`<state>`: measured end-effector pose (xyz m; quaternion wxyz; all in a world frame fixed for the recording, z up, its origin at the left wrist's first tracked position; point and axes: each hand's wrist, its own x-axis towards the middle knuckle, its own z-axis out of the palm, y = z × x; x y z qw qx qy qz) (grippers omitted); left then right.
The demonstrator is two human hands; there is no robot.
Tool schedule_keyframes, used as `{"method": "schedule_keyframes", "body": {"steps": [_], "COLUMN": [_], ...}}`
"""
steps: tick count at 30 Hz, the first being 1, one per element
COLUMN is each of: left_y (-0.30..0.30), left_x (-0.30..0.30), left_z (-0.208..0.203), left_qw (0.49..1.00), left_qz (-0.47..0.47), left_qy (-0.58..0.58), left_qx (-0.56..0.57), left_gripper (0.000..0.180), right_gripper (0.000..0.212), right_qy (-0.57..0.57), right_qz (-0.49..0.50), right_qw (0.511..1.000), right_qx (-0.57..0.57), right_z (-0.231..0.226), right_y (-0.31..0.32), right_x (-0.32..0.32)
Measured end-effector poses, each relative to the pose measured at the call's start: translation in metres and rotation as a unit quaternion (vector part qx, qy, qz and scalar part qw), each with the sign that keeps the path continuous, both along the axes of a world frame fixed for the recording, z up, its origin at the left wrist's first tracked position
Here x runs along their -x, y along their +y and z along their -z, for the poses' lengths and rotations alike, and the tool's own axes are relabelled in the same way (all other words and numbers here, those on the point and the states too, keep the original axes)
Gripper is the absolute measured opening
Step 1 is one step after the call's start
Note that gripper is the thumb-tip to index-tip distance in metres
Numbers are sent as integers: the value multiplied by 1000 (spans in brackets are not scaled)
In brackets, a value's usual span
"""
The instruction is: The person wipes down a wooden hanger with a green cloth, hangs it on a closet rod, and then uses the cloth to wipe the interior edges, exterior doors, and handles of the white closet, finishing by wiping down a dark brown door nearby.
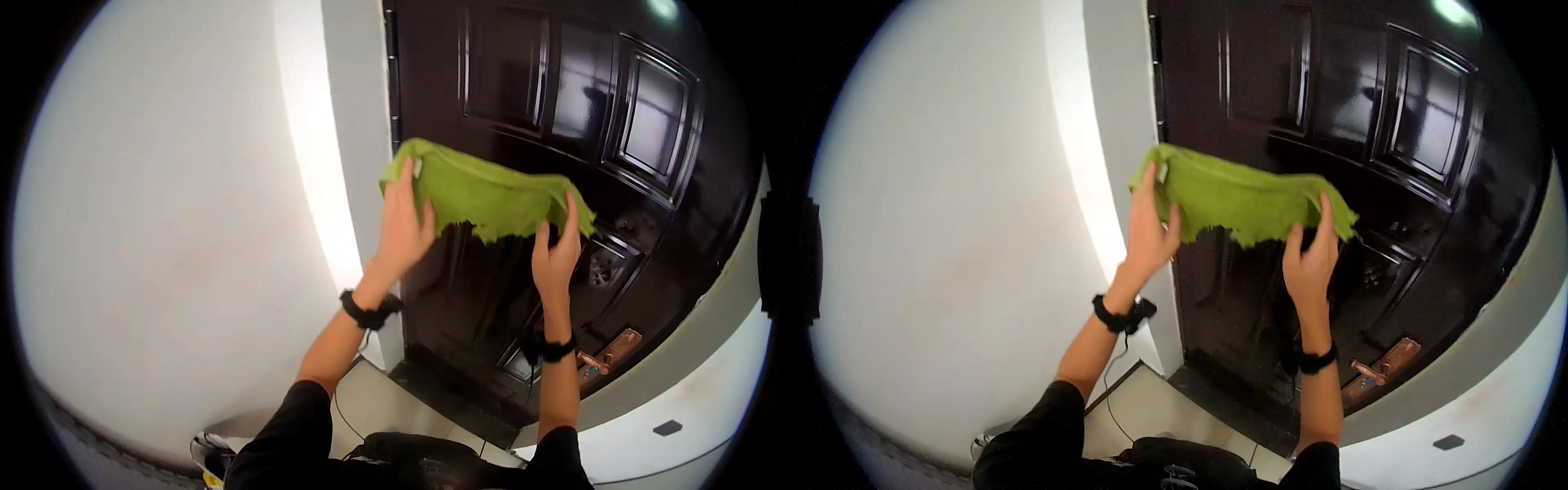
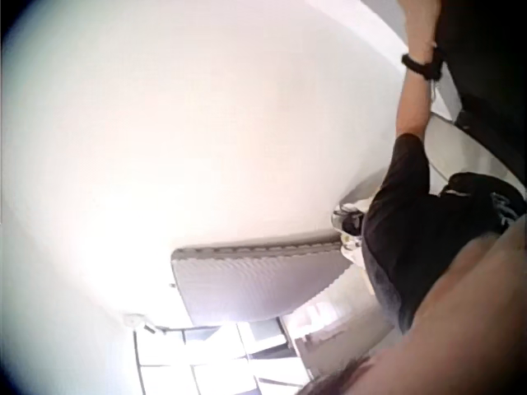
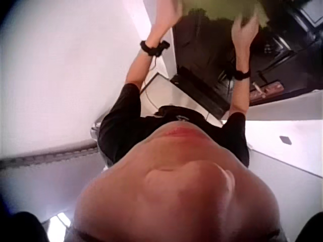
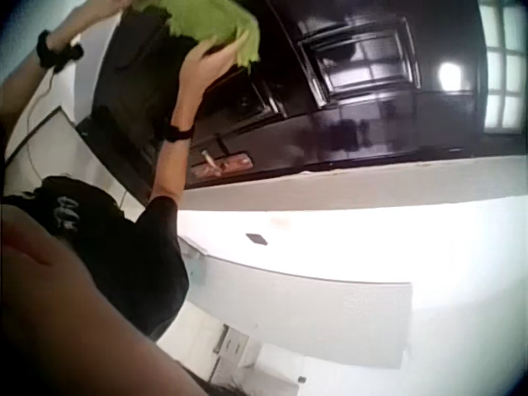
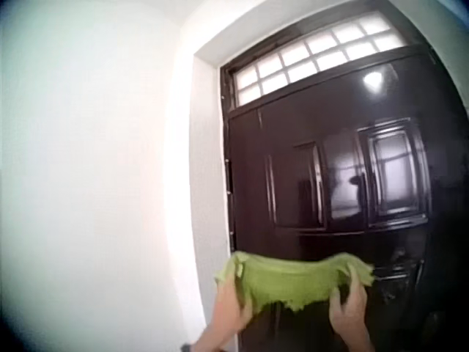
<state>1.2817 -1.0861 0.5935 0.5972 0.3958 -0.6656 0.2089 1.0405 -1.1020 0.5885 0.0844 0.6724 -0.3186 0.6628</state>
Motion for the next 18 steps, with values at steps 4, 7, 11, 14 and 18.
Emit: {"method": "schedule_keyframes", "body": {"steps": [4,7,11,14,18], "left_y": [-78,-132,-182,-218,-252], "left_x": [-31,-44,-33,-43,-48], "left_z": [-41,-77,-105,-117,-112], "left_qw": [999,993,994,994,983], "left_qz": [16,6,13,-13,-70], "left_qy": [0,-25,-28,-59,-110], "left_qx": [32,117,105,93,133], "left_gripper": [67,67,68,67,64], "right_gripper": [60,64,65,65,64], "right_qy": [92,151,243,261,253], "right_qz": [81,148,305,382,414], "right_qw": [986,972,918,885,859], "right_qx": [112,104,73,45,164], "right_z": [-47,-91,-119,-131,-138], "right_y": [-54,-91,-146,-163,-187], "right_x": [-35,-52,-60,-80,-84]}}
